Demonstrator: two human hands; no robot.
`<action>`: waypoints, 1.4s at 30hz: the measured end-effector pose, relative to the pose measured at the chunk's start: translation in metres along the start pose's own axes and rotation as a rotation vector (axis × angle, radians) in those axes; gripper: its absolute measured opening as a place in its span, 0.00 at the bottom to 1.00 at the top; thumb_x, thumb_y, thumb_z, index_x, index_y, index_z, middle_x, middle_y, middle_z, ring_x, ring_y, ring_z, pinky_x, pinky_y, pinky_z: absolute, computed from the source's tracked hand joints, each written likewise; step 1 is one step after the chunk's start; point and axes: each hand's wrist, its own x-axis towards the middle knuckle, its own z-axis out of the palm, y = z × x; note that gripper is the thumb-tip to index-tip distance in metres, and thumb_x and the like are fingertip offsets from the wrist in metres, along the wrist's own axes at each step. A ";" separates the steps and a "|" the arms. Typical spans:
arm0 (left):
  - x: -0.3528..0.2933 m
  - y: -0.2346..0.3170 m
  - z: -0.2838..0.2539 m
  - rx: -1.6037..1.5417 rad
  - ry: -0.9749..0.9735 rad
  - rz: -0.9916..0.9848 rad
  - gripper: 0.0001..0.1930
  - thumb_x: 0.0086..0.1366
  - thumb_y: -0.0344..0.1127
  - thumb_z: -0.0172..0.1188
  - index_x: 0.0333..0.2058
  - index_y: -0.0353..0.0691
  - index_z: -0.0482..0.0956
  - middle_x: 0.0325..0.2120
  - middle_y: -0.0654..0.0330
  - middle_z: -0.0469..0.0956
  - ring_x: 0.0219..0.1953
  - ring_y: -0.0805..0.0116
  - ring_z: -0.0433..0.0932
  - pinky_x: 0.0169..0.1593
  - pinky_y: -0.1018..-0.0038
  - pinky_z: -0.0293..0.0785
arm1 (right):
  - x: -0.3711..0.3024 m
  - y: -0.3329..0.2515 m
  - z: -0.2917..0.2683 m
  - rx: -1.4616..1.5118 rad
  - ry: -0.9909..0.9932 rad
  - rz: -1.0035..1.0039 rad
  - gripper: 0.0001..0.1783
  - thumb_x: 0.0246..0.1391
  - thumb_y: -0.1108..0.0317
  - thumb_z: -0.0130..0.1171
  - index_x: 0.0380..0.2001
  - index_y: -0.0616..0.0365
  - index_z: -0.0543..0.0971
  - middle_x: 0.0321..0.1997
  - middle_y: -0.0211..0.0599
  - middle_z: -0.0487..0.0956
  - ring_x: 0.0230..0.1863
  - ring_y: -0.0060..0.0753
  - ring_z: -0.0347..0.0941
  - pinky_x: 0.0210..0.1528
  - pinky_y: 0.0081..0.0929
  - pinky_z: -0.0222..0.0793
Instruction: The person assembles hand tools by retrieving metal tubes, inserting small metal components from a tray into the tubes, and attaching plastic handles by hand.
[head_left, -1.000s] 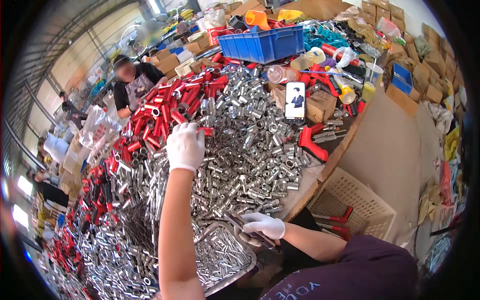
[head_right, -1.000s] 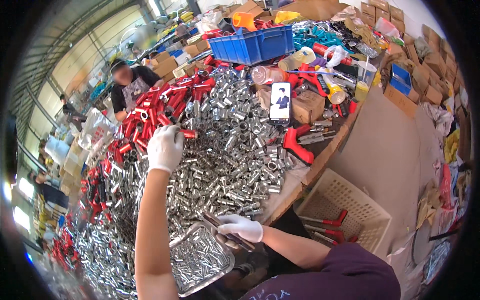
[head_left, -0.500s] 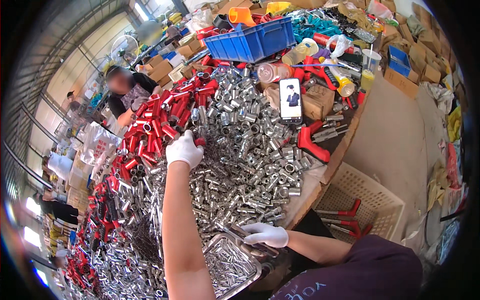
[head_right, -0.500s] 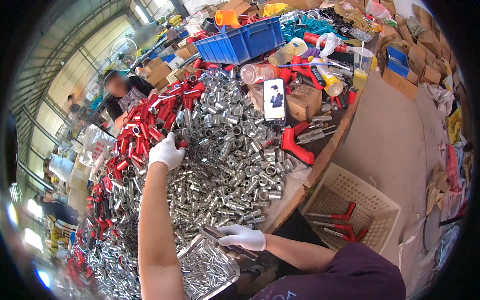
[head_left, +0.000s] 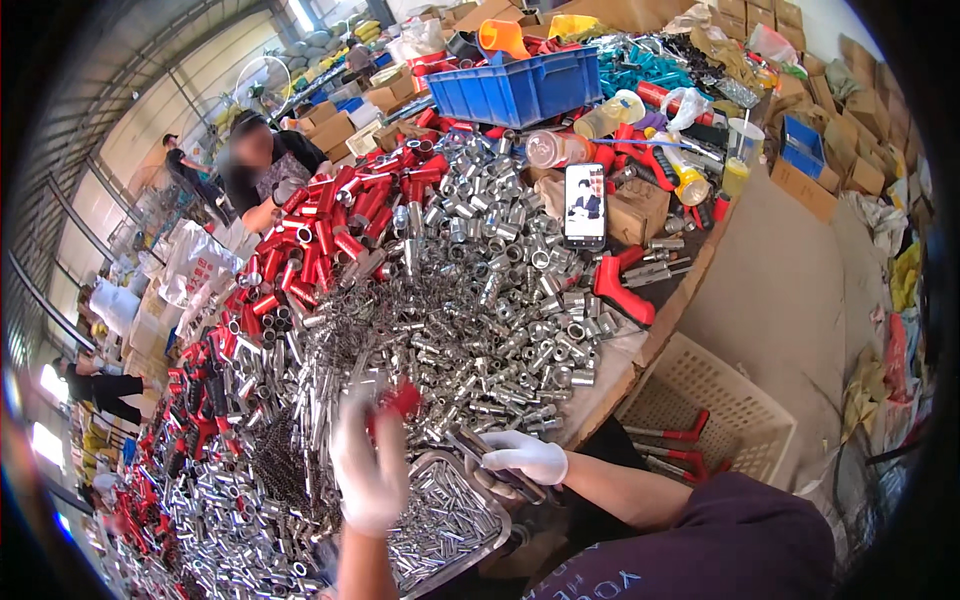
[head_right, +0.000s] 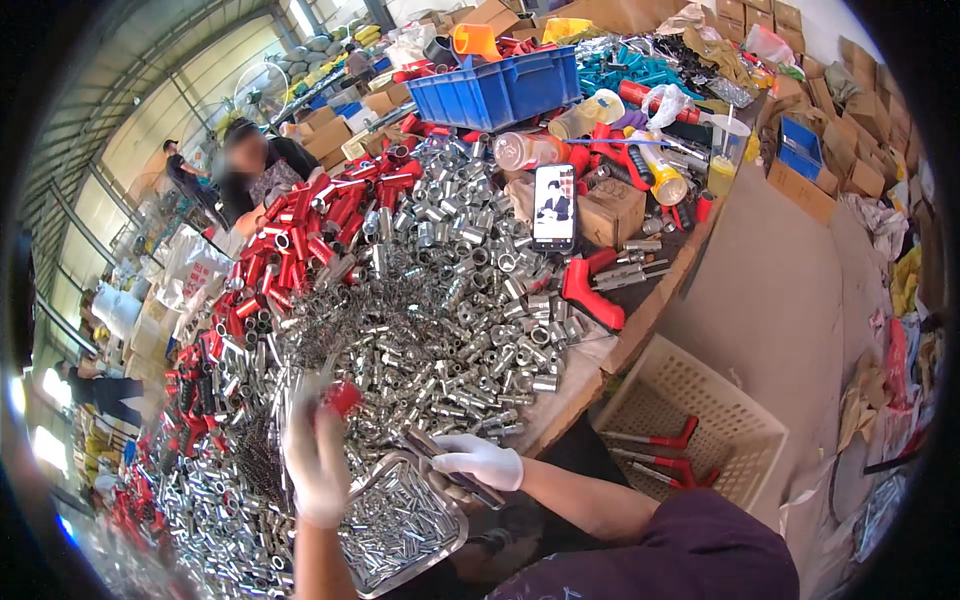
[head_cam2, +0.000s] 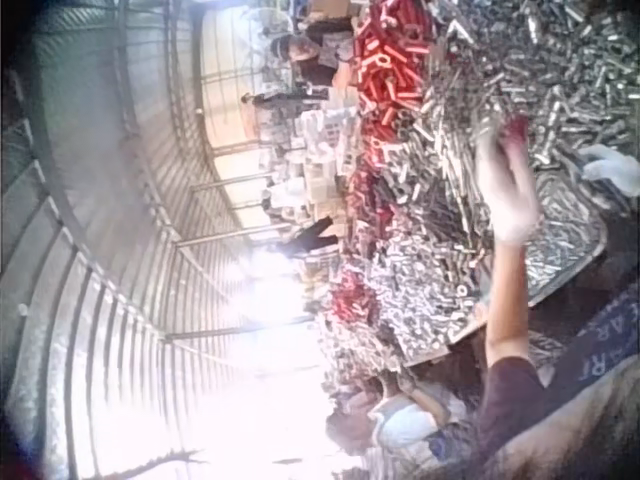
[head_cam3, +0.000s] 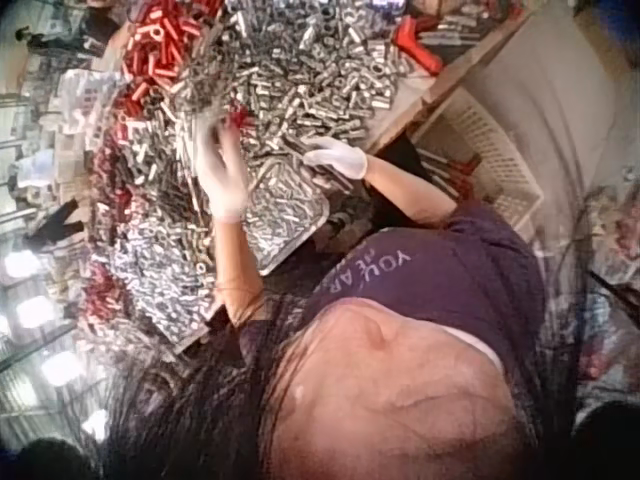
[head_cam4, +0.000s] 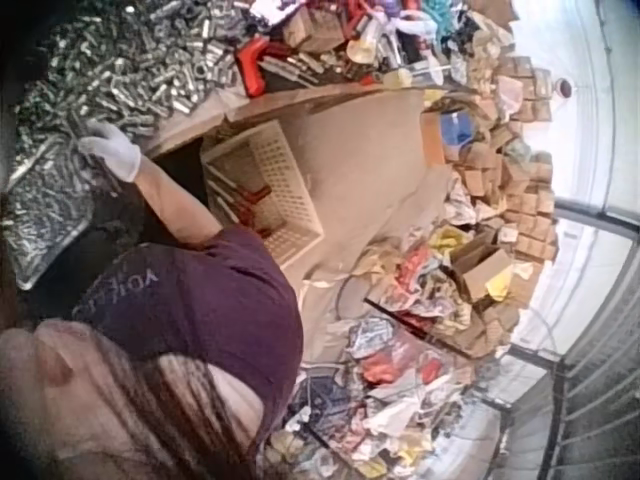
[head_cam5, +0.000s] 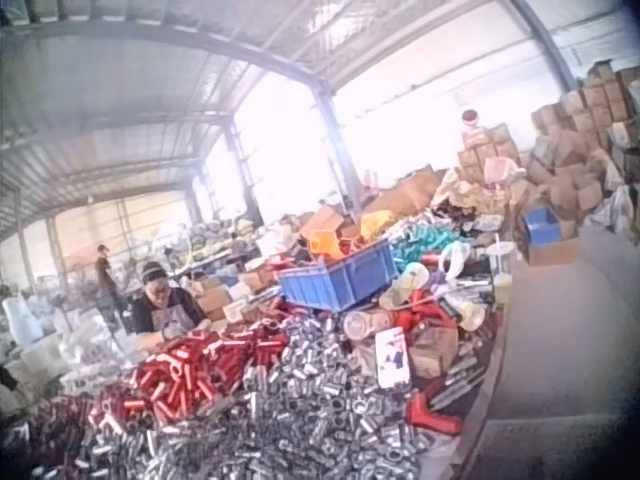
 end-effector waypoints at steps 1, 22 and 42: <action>-0.038 0.003 -0.012 -0.021 -0.116 -0.163 0.16 0.63 0.23 0.50 0.50 0.29 0.73 0.38 0.46 0.79 0.33 0.59 0.79 0.39 0.68 0.74 | 0.001 0.000 0.002 -0.002 0.030 0.017 0.16 0.64 0.58 0.52 0.42 0.61 0.72 0.27 0.31 0.75 0.21 0.20 0.70 0.22 0.19 0.65; -0.234 -0.073 -0.032 -0.754 0.536 -0.902 0.18 0.74 0.44 0.43 0.44 0.37 0.75 0.33 0.58 0.78 0.22 0.76 0.68 0.25 0.81 0.65 | 0.051 0.048 0.060 0.247 0.111 0.492 0.23 0.67 0.50 0.45 0.41 0.61 0.76 0.23 0.28 0.75 0.13 0.16 0.65 0.11 0.16 0.57; -0.228 -0.064 -0.041 -0.779 0.520 -0.775 0.20 0.59 0.18 0.58 0.50 0.36 0.69 0.42 0.62 0.73 0.42 0.76 0.74 0.48 0.79 0.71 | 0.054 0.043 0.061 0.205 0.149 0.501 0.23 0.65 0.52 0.45 0.42 0.64 0.76 0.23 0.34 0.75 0.12 0.19 0.59 0.11 0.16 0.54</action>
